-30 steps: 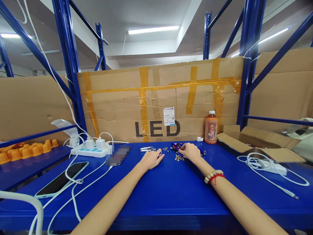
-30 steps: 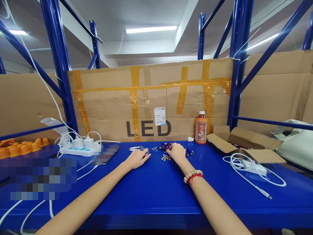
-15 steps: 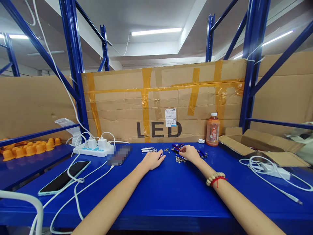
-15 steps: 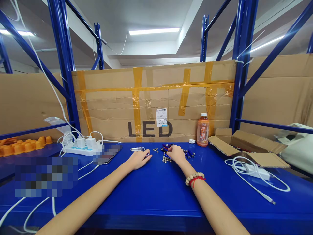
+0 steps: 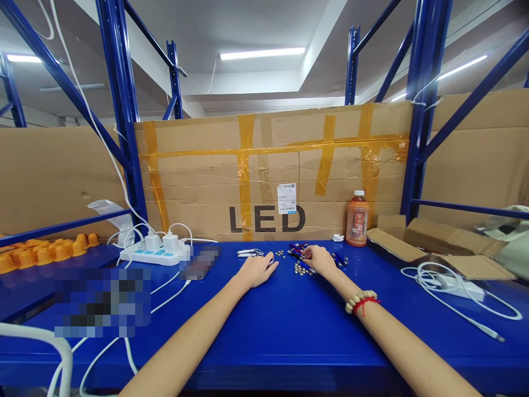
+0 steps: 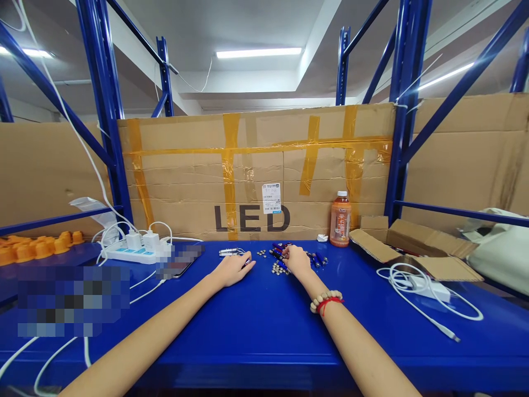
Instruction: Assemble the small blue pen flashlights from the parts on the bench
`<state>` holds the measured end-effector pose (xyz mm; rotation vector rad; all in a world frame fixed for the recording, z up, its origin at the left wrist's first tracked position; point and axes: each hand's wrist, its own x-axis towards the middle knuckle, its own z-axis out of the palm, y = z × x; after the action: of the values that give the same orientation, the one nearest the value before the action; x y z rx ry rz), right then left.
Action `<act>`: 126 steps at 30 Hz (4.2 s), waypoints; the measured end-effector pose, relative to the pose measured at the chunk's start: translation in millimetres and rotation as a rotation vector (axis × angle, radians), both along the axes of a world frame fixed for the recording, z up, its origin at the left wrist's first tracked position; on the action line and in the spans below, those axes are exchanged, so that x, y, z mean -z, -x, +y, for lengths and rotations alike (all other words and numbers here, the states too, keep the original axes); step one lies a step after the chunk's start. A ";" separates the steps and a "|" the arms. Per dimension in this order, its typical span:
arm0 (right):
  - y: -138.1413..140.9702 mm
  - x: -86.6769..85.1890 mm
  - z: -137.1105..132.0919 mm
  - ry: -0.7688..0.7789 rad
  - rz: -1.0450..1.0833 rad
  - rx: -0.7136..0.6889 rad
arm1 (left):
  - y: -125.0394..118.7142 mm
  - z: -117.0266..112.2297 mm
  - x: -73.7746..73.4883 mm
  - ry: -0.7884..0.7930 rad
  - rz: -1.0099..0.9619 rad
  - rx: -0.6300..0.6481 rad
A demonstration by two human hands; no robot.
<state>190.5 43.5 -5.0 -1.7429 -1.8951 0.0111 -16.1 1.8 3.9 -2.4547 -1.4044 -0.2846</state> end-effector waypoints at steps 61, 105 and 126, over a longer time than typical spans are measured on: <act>25.8 -5.9 -13.0 -0.098 -0.119 -0.564 | 0.4 2.9 3.7 -0.015 0.013 0.000; 28.3 -5.7 -18.6 -0.087 -0.117 -0.541 | 0.6 3.2 3.5 -0.010 -0.004 0.016; 27.4 -4.0 -15.7 -0.110 -0.182 -0.533 | 0.8 4.2 4.6 -0.008 -0.008 0.007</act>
<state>163.1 27.8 -1.0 -1.1578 -2.3935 -0.0529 -16.9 6.0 -0.7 -2.4550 -1.3960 -0.3004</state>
